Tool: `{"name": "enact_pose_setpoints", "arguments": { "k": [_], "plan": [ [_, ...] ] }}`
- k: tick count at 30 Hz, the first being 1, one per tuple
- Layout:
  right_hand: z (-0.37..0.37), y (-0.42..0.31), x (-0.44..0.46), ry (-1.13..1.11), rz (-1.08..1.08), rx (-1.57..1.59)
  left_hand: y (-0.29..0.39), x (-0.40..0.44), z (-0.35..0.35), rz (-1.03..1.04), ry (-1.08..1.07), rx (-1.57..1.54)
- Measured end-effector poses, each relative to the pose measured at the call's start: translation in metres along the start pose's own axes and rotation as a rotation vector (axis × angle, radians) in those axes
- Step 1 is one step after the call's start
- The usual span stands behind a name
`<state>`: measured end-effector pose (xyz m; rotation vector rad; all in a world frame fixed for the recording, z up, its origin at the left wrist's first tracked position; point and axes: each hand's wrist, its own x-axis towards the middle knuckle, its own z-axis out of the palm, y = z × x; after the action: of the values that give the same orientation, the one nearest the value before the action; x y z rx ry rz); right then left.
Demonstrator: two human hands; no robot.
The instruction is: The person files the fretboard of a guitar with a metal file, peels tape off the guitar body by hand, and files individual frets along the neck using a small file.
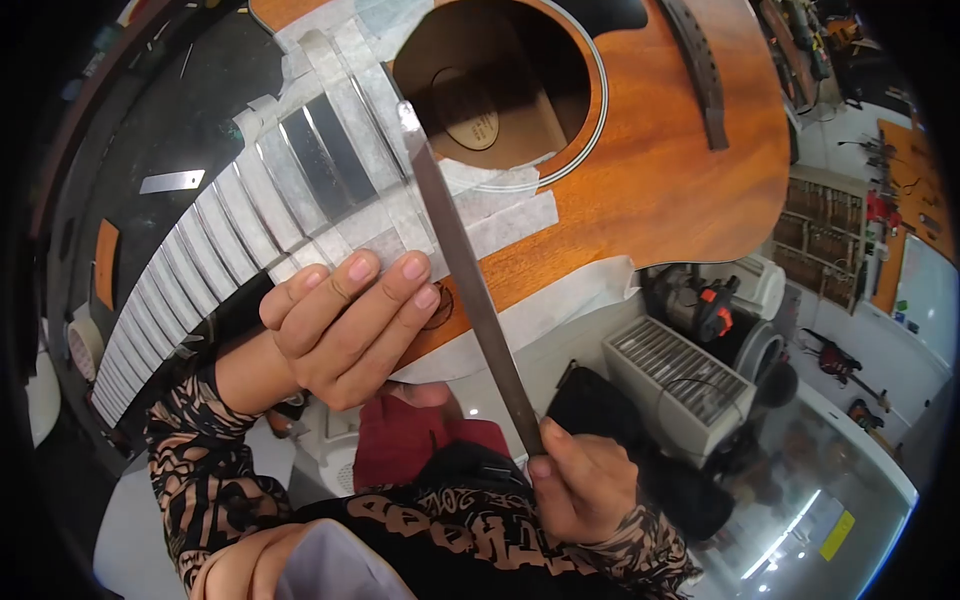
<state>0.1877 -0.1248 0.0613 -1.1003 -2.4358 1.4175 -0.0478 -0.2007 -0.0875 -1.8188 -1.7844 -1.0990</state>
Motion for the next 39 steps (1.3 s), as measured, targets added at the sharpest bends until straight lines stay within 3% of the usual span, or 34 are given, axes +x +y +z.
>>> {"name": "enact_pose_setpoints", "arguments": {
  "k": [2,5,7,12,23,27,30,39],
  "plan": [
    [0.002,-0.001,0.002,0.017,0.059,0.060,-0.002,0.001,0.000,0.024,-0.016,0.000],
    [0.006,0.000,0.008,-0.136,-0.062,0.012,0.005,-0.007,-0.006,-0.011,-0.028,0.043],
    [0.010,0.002,0.006,-0.105,-0.106,0.000,0.002,-0.010,-0.003,-0.007,0.071,0.019],
    [0.003,0.003,0.006,-0.082,-0.184,-0.057,-0.002,-0.007,-0.005,0.040,0.060,-0.010],
    [-0.007,-0.008,0.022,-0.145,-0.068,0.056,0.003,0.002,-0.005,0.030,0.028,-0.031],
    [0.000,-0.026,0.069,-0.199,-0.072,-0.100,0.006,0.003,-0.005,0.014,0.027,-0.022],
    [0.009,-0.036,0.099,-0.169,-0.039,0.001,0.003,0.004,-0.008,0.037,0.009,-0.028],
    [-0.018,0.002,0.013,-0.195,-0.097,-0.098,0.004,0.006,-0.003,0.047,0.037,-0.057]
  ]
}}
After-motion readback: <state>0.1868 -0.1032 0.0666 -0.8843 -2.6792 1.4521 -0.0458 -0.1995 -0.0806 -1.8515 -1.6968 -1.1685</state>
